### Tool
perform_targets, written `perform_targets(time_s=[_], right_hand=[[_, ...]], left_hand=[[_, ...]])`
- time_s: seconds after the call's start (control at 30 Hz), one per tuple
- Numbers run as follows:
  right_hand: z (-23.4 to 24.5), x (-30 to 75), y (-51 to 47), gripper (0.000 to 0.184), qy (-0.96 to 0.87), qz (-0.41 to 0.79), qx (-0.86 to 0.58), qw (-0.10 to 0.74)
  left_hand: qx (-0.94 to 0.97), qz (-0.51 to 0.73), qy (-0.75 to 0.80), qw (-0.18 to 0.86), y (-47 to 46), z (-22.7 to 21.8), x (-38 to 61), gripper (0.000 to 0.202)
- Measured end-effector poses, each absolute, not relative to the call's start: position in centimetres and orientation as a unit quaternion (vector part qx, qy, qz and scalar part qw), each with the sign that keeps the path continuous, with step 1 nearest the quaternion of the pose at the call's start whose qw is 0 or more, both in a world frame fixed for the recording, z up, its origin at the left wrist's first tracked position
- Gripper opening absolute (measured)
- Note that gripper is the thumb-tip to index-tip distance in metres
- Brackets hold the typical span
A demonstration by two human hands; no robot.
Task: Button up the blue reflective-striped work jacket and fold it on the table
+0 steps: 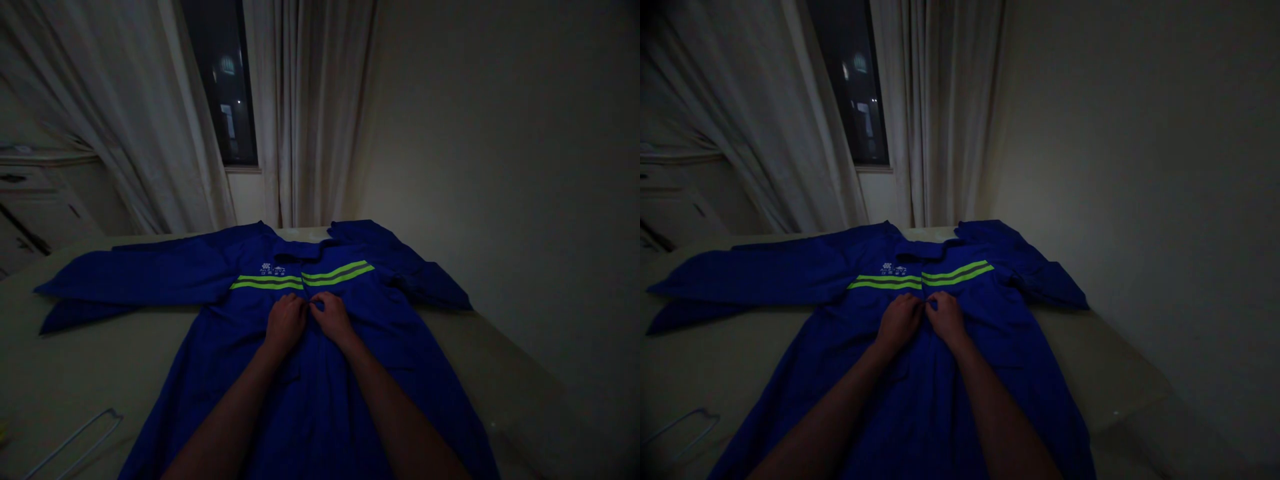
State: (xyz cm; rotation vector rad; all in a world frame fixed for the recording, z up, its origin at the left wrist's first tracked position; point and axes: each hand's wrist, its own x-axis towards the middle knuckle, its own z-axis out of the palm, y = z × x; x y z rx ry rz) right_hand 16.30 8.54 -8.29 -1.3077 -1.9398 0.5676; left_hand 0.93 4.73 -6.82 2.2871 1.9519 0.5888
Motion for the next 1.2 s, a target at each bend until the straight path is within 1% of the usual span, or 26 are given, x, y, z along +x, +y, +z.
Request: perform_targets(time_s=[0.1, 0.23, 0.3, 0.5, 0.9, 1.03, 1.2], right_hand=[[-8.0, 16.3, 8.6, 0.015, -0.732, 0.272, -0.493, 0.383], [-8.1, 16.6, 9.2, 0.027, -0.69, 0.378, -0.473, 0.397], [-8.4, 16.7, 9.5, 0.024, -0.673, 0.406, -0.478, 0.392], [-8.8, 16.5, 9.8, 0.015, -0.688, 0.357, -0.5, 0.386], [-8.4, 16.4, 9.3, 0.012, -0.721, 0.3, -0.503, 0.37], [-8.2, 16.4, 9.2, 0.012, -0.712, 0.314, -0.501, 0.378], [-8.1, 16.3, 9.2, 0.012, -0.708, 0.331, -0.496, 0.378]], left_hand=[[0.742, 0.207, 0.636, 0.044, 4.7, -6.8, 0.9, 0.026], [0.73, 0.234, 0.638, 0.066, 4.8, -7.0, 0.7, 0.026], [0.733, 0.248, 0.628, 0.076, 5.1, -7.2, 0.5, 0.026], [0.733, 0.255, 0.625, 0.084, 5.4, -7.9, 0.3, 0.028], [0.706, 0.285, 0.637, 0.118, 5.5, -7.9, 0.4, 0.022], [0.705, 0.299, 0.631, 0.121, 5.8, -8.3, 0.2, 0.022], [0.684, 0.327, 0.625, 0.185, 6.3, -8.8, -0.4, 0.022]])
